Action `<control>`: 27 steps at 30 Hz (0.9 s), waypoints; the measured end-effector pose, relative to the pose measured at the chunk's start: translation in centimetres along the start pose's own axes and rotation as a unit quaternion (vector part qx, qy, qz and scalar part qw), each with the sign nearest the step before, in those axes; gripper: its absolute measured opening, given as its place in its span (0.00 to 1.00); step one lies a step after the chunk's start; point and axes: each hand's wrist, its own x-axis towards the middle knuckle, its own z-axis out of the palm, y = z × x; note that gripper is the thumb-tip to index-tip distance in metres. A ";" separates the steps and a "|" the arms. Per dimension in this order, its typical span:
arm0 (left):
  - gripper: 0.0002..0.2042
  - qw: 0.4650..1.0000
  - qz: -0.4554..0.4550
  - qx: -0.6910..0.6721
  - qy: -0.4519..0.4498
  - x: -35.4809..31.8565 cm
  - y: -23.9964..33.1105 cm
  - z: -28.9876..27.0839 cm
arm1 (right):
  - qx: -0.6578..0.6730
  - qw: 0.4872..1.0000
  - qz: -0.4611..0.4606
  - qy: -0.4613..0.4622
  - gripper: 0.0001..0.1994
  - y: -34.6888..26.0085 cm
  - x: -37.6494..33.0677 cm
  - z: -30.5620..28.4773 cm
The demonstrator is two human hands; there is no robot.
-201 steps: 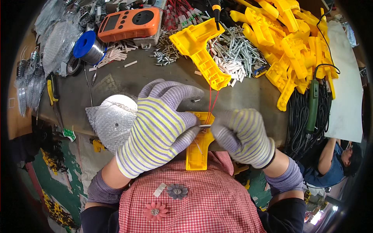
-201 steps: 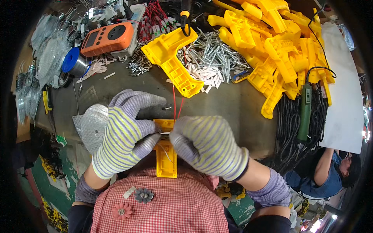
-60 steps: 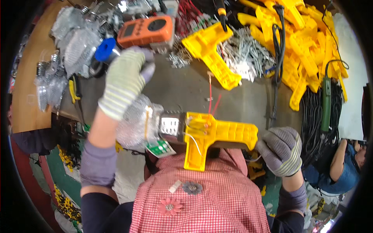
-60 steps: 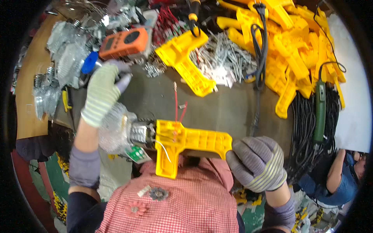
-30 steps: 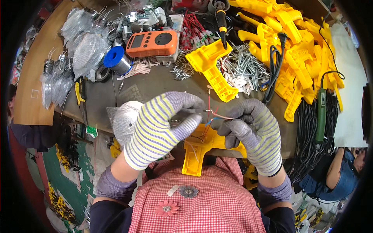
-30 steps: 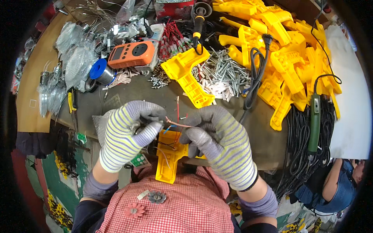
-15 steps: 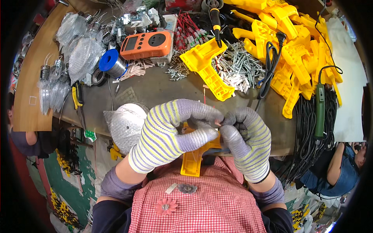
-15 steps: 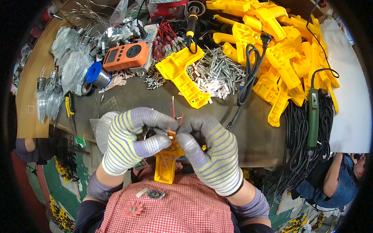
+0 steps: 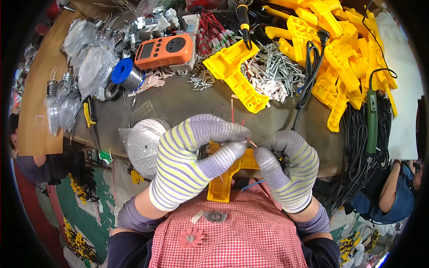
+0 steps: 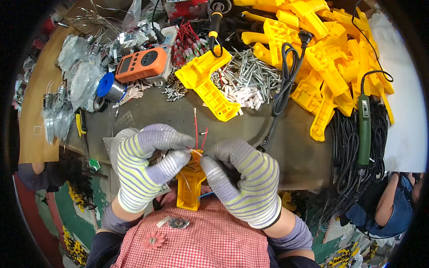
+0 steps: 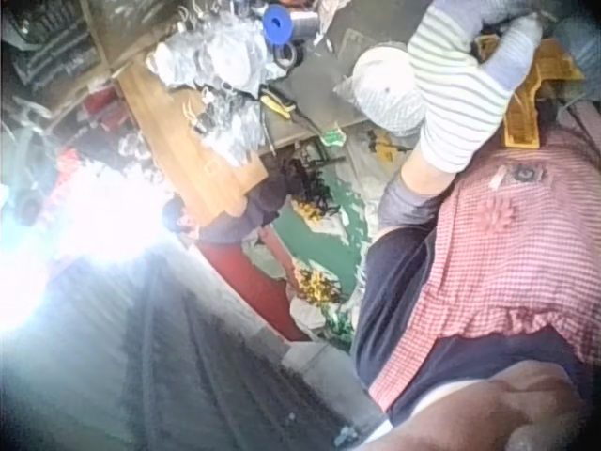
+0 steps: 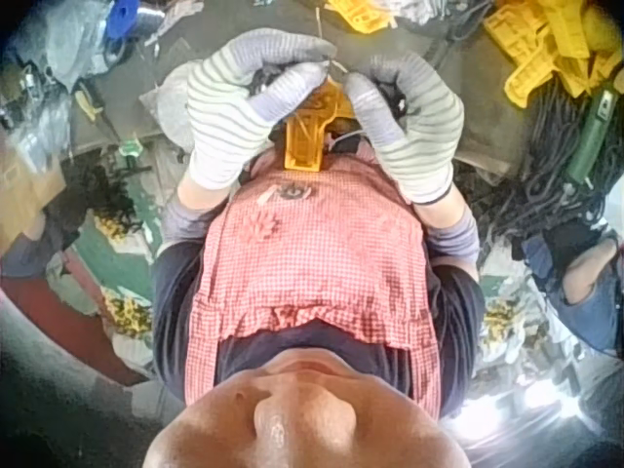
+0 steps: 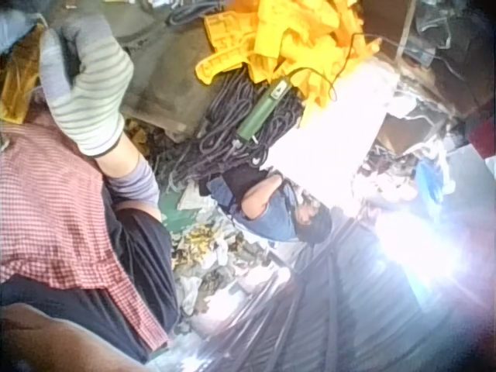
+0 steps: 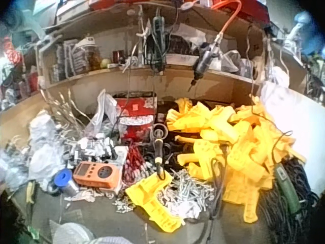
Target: Assembling and soldering internal components into a yellow plastic tool housing.
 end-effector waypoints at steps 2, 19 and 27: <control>0.09 0.997 0.049 0.061 0.006 -0.1 0.8 -0.3 | -0.029 0.999 -0.013 0.000 0.06 0.1 0.0 0.2; 0.07 0.995 -0.046 -0.070 -0.053 -0.5 -0.2 -1.5 | 0.013 0.999 -0.037 -0.027 0.05 0.0 0.1 -0.3; 0.07 0.997 0.004 -0.067 -0.040 0.2 -0.6 -1.3 | -0.034 0.996 -0.067 -0.044 0.08 0.6 0.0 -0.2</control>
